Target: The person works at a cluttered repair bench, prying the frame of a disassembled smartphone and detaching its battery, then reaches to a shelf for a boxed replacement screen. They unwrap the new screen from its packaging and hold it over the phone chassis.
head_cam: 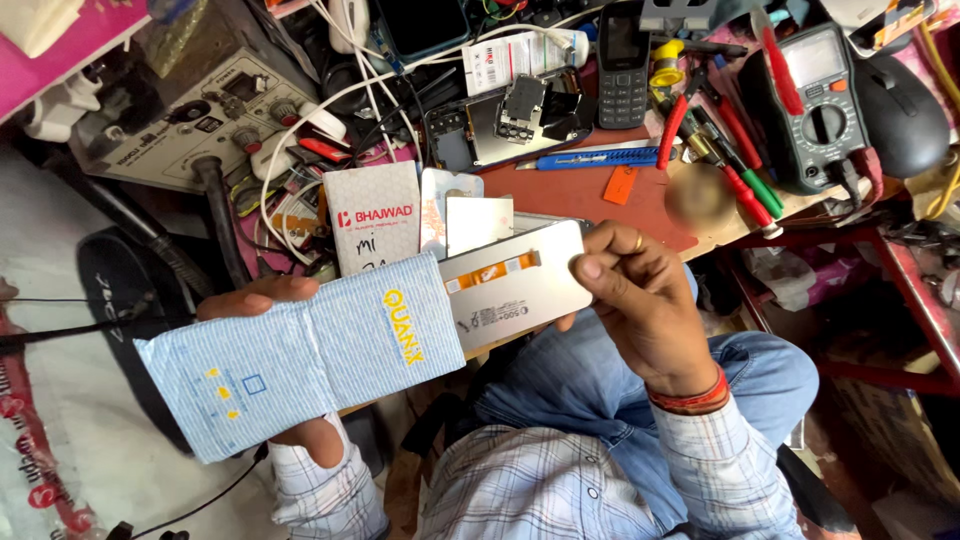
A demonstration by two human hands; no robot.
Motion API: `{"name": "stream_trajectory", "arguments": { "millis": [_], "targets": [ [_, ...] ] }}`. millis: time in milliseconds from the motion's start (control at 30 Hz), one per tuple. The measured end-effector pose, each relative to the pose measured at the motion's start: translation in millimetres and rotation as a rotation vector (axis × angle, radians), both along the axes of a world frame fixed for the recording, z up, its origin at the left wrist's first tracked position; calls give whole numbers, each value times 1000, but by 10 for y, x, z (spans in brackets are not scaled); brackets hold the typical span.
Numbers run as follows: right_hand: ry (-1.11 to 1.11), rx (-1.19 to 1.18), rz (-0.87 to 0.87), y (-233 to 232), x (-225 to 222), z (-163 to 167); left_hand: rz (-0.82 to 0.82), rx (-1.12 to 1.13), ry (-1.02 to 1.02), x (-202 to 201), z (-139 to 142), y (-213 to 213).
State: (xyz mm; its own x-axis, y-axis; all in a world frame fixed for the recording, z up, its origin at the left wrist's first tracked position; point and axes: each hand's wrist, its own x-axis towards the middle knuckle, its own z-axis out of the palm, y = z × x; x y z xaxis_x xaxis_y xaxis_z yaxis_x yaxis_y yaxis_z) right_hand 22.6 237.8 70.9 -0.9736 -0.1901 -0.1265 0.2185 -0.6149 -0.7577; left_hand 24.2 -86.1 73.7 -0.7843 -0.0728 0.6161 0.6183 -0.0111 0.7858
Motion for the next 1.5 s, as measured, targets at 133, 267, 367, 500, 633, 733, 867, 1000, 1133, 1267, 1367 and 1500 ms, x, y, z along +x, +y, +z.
{"name": "stream_trajectory", "arguments": {
  "millis": [133, 267, 367, 500, 633, 733, 867, 1000, 1133, 1267, 1367, 1500],
  "targets": [
    [7, 6, -14, 45, -1, -15, 48, 2, -53, 19, 9, -21],
    [-1, 7, -14, 67, -4, -19, 42, 61, -59, 13, -17, -37],
    [1, 6, -12, 76, -4, -14, 7, 155, -105, 18, -28, -72],
    [-4, 4, -6, 34, 16, -15, -51, 58, -79, 40, -21, -74],
    [-72, -2, 10, -147, 111, -44, -122, -60, -107, 102, -34, 100],
    [-14, -109, 50, -298, 214, -66, -124, -111, -143, 176, -40, 283],
    [-73, -260, 123, -353, 292, -44, -274, -146, -183, 125, 2, 448],
    [-92, -259, 144, -263, 297, 63, -474, -68, -369, 78, 115, 727],
    [-65, 89, 9, 101, 312, 254, -514, -271, -408, -18, 296, 915],
    [56, 447, -532, 778, 310, 420, -438, -29, -519, -45, 378, 934],
    [231, 387, -781, 1234, 135, 407, -83, -257, -472, -65, 387, 739],
    [275, 525, -785, 1534, -274, 171, 232, -427, -446, -73, 301, 577]
  ]
}}
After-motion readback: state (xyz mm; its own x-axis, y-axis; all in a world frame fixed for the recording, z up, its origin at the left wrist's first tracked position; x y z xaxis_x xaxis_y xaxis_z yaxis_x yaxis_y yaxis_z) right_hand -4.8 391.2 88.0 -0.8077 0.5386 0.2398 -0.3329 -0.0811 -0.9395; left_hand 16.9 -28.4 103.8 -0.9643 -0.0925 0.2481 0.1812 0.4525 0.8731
